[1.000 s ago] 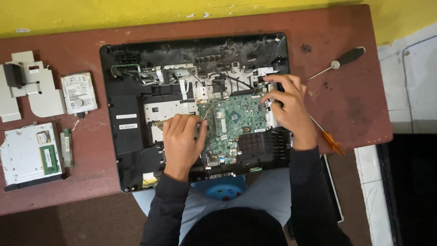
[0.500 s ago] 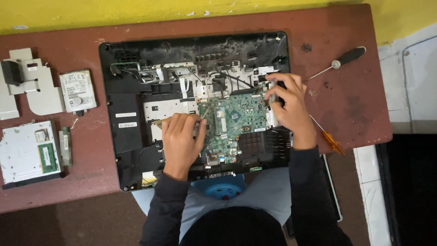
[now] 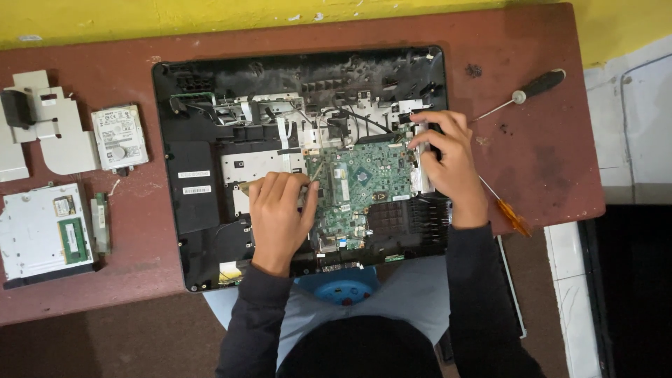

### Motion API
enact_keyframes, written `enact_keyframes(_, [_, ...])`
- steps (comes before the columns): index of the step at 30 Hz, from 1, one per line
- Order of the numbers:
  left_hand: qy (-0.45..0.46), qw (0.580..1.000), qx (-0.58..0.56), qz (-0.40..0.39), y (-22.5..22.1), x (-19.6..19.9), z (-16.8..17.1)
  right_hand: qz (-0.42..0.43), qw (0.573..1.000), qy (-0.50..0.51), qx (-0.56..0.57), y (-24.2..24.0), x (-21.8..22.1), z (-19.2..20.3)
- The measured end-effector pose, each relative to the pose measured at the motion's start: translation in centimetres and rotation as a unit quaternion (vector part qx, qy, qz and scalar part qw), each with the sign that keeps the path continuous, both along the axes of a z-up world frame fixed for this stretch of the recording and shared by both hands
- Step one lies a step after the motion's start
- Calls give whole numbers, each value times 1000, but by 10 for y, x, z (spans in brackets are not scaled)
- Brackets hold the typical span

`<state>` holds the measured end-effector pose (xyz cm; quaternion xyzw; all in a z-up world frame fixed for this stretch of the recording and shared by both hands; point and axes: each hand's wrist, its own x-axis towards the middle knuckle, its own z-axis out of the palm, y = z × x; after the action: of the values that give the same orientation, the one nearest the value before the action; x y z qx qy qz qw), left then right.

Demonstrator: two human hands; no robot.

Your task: Reinstalling a motherboard into a laptop chassis by connecting various internal ribbon cables and wires

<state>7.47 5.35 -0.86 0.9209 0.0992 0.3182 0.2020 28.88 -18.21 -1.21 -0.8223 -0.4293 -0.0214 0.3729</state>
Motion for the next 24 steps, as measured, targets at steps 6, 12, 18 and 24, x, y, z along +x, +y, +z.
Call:
enact_keyframes(6, [-2,1000,2,2,0,0,-1,4,1000,-13,2,-2,3,-6])
enact_keyframes(12, [-3,1000,11,22,0,0,1,1,1000,-9,4,2,-1,3])
enact_keyframes(18, [-3,999,8,37,-1,0,0,-12,998,15,-60,5,-8,12])
enact_keyframes(24, [-6,999,15,44,1,-1,-4,-7,997,47,-55,5,-6,14])
